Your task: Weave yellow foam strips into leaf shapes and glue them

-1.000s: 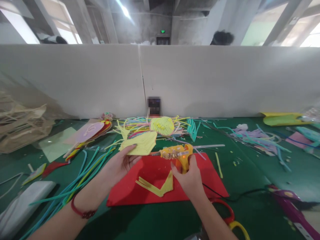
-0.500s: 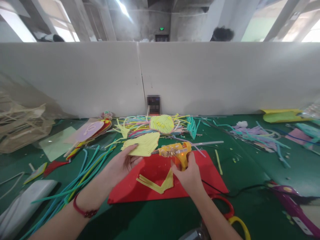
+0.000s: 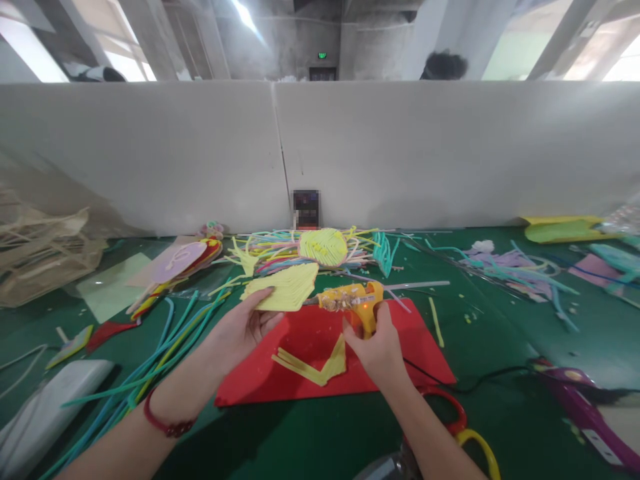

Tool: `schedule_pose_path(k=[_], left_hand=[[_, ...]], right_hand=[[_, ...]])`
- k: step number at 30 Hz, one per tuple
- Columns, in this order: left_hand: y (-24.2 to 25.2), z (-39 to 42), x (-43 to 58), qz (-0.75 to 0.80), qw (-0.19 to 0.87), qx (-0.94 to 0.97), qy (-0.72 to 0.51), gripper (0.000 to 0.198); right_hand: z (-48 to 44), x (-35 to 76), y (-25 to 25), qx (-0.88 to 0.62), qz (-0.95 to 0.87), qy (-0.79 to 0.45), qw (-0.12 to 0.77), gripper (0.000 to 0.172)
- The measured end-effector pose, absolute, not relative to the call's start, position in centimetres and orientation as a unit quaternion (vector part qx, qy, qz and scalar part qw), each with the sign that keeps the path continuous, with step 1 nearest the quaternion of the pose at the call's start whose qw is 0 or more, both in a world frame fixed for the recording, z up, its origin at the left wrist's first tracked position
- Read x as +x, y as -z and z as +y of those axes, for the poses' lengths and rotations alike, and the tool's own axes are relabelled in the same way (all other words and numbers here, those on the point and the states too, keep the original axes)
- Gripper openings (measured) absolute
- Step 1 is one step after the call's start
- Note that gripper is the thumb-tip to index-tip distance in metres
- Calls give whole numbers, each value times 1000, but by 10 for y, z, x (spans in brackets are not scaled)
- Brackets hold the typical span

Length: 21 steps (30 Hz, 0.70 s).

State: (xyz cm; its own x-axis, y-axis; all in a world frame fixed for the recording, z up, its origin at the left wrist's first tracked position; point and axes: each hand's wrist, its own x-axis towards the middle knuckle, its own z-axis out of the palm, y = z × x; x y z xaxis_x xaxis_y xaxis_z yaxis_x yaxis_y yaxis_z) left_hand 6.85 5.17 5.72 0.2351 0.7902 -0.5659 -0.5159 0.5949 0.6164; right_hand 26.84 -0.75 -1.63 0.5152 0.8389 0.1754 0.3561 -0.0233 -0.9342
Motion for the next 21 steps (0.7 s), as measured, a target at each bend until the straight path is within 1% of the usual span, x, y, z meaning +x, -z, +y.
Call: schedule_pose_path(k=[8, 16, 21], left_hand=[[-57, 52, 68, 451, 771, 155, -422, 14], [-52, 52, 67, 448, 768, 160, -429, 13], [-52, 52, 67, 448, 769, 157, -429, 14]], right_hand=[[-7, 270, 17, -685, -439, -206, 544, 38], [-7, 273, 15, -676, -421, -246, 552, 44], [-7, 275, 15, -678, -427, -238, 549, 43]])
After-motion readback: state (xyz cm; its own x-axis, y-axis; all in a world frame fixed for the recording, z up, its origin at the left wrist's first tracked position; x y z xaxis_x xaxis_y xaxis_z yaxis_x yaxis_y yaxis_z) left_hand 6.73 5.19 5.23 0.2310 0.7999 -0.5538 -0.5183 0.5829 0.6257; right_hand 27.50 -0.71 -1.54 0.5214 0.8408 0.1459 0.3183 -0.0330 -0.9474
